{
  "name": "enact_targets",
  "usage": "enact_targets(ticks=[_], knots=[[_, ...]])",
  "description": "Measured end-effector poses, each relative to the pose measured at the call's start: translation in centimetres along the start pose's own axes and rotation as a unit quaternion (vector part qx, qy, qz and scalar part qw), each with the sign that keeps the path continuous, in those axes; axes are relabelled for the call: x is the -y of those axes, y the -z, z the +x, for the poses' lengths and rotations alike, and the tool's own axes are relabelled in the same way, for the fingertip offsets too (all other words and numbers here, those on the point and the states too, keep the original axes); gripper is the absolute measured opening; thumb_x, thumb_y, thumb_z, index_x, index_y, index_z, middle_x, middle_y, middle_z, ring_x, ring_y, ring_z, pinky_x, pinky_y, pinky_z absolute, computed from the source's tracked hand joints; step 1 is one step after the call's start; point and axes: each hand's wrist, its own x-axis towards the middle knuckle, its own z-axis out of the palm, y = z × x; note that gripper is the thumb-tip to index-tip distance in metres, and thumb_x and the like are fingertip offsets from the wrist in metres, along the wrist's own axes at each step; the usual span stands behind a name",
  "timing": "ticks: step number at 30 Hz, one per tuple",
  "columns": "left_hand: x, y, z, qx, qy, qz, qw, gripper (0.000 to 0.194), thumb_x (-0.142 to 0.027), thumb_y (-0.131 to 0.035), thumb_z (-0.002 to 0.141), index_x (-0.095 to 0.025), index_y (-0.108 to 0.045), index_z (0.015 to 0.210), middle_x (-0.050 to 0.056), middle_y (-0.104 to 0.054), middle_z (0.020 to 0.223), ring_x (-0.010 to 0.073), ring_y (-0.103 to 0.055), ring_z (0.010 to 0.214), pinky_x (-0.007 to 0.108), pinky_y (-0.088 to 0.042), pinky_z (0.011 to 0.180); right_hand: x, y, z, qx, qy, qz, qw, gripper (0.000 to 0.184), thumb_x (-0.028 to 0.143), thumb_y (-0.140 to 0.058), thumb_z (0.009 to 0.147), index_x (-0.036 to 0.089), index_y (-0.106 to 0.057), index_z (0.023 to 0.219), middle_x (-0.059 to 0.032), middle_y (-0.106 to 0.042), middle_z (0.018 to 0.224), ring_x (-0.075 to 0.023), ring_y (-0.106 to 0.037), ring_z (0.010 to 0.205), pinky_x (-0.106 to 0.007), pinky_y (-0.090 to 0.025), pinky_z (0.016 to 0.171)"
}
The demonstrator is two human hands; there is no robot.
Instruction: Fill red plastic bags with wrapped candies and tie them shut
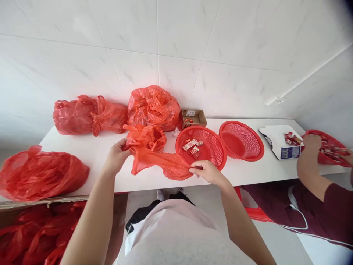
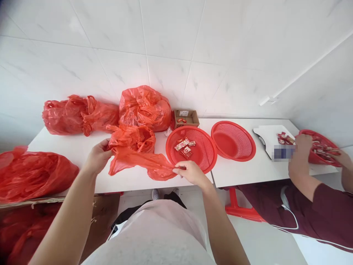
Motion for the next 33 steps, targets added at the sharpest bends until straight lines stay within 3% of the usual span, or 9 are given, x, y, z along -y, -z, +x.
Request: enact_targets(ticks=[4,7,11,16,22,25,28,30,33], knots=[[-0.5,0.5,2.2,-0.061,-0.021,0.128,0.990,0.045,-0.045,-0.072,0.067,-0.016,-0.065,0.102,0.004,-0.067,0.083,0.0180,-0.060,0.070,0.030,-0.048,0.065,-1.6,2.4,-1.1,-0.157,0.014,-0.014,0.987,0.033,0.050,-0.058,0.086,0.019,-0.069,0.084,-0.0024,-0.065,0.079,-0.0164,-0.055,0.071,-0.028,-0.041,0.067],[0.3,-2.1,4.1,-0.092,-0.067,0.241,0.964,0.039,-0.040,-0.065,0.077,-0.017,-0.064,0.109,0.009,-0.065,0.105,0.0261,-0.060,0.100,0.039,-0.047,0.089,-2.7,3.9,-2.0,-0.208,0.027,-0.014,0.978,0.031,0.050,-0.059,0.087,0.020,-0.067,0.084,-0.0034,-0.064,0.083,-0.0180,-0.056,0.076,-0.029,-0.042,0.071],[2.8,-7.2,6.2,-0.024,-0.109,0.366,0.924,0.027,-0.031,-0.061,0.085,-0.016,-0.065,0.108,0.013,-0.054,0.132,0.0300,-0.047,0.126,0.046,-0.038,0.106,-3.1,3.7,-2.6,-0.276,0.065,-0.003,0.959,0.028,0.046,-0.059,0.087,0.019,-0.060,0.079,-0.0048,-0.061,0.091,-0.0187,-0.057,0.086,-0.029,-0.042,0.079],[5.0,-10.9,8.2,0.098,-0.094,0.473,0.871,0.033,-0.034,-0.059,0.091,-0.015,-0.059,0.119,0.010,-0.061,0.120,0.0227,-0.061,0.105,0.046,-0.051,0.091,-2.9,2.8,-2.9,-0.294,0.017,0.045,0.955,0.027,0.042,-0.053,0.089,0.019,-0.052,0.074,-0.0048,-0.062,0.095,-0.0190,-0.057,0.093,-0.029,-0.041,0.082],[0.9,-11.5,9.7,0.130,-0.117,0.521,0.835,0.031,-0.031,-0.063,0.088,-0.015,-0.062,0.114,0.013,-0.061,0.121,0.0285,-0.058,0.111,0.053,-0.047,0.095,-3.5,3.1,-4.1,-0.277,-0.015,0.102,0.955,0.032,0.038,-0.056,0.085,0.020,-0.037,0.066,-0.0024,-0.062,0.093,-0.0134,-0.049,0.074,-0.026,-0.039,0.069],[-3.3,-11.5,7.7,0.082,-0.163,0.512,0.839,0.035,-0.029,-0.058,0.089,-0.015,-0.060,0.121,0.020,-0.051,0.136,0.0391,-0.046,0.126,0.062,-0.035,0.103,-3.7,3.3,-4.0,-0.271,-0.014,0.129,0.954,0.034,0.037,-0.058,0.083,0.021,-0.034,0.065,0.0007,-0.055,0.079,-0.0118,-0.042,0.067,-0.025,-0.035,0.063],[-5.8,-13.9,2.7,0.079,-0.236,0.461,0.852,0.030,-0.033,-0.045,0.095,-0.025,-0.060,0.119,0.008,-0.051,0.138,0.0243,-0.045,0.129,0.043,-0.034,0.111,-3.2,2.9,-3.2,-0.267,-0.018,0.132,0.954,0.039,0.037,-0.059,0.083,0.022,-0.028,0.065,0.0056,-0.033,0.063,-0.0104,-0.029,0.059,-0.024,-0.028,0.055],[-5.4,-16.8,-1.2,0.152,-0.298,0.334,0.881,0.022,-0.036,-0.050,0.093,-0.025,-0.068,0.097,0.006,-0.053,0.135,0.0237,-0.046,0.129,0.040,-0.037,0.109,-2.5,2.3,-2.6,-0.250,-0.006,0.143,0.958,0.042,0.037,-0.059,0.085,0.022,-0.024,0.066,0.0064,-0.025,0.063,-0.0101,-0.025,0.059,-0.023,-0.026,0.054],[-2.2,-20.8,-5.7,0.179,-0.203,0.247,0.930,0.021,-0.037,-0.053,0.092,-0.026,-0.069,0.101,0.006,-0.049,0.143,0.0250,-0.042,0.133,0.044,-0.036,0.110,-1.1,1.0,-2.3,-0.195,0.022,0.166,0.966,0.041,0.035,-0.057,0.086,0.022,-0.024,0.066,0.0063,-0.024,0.065,-0.0098,-0.025,0.059,-0.023,-0.026,0.053]])
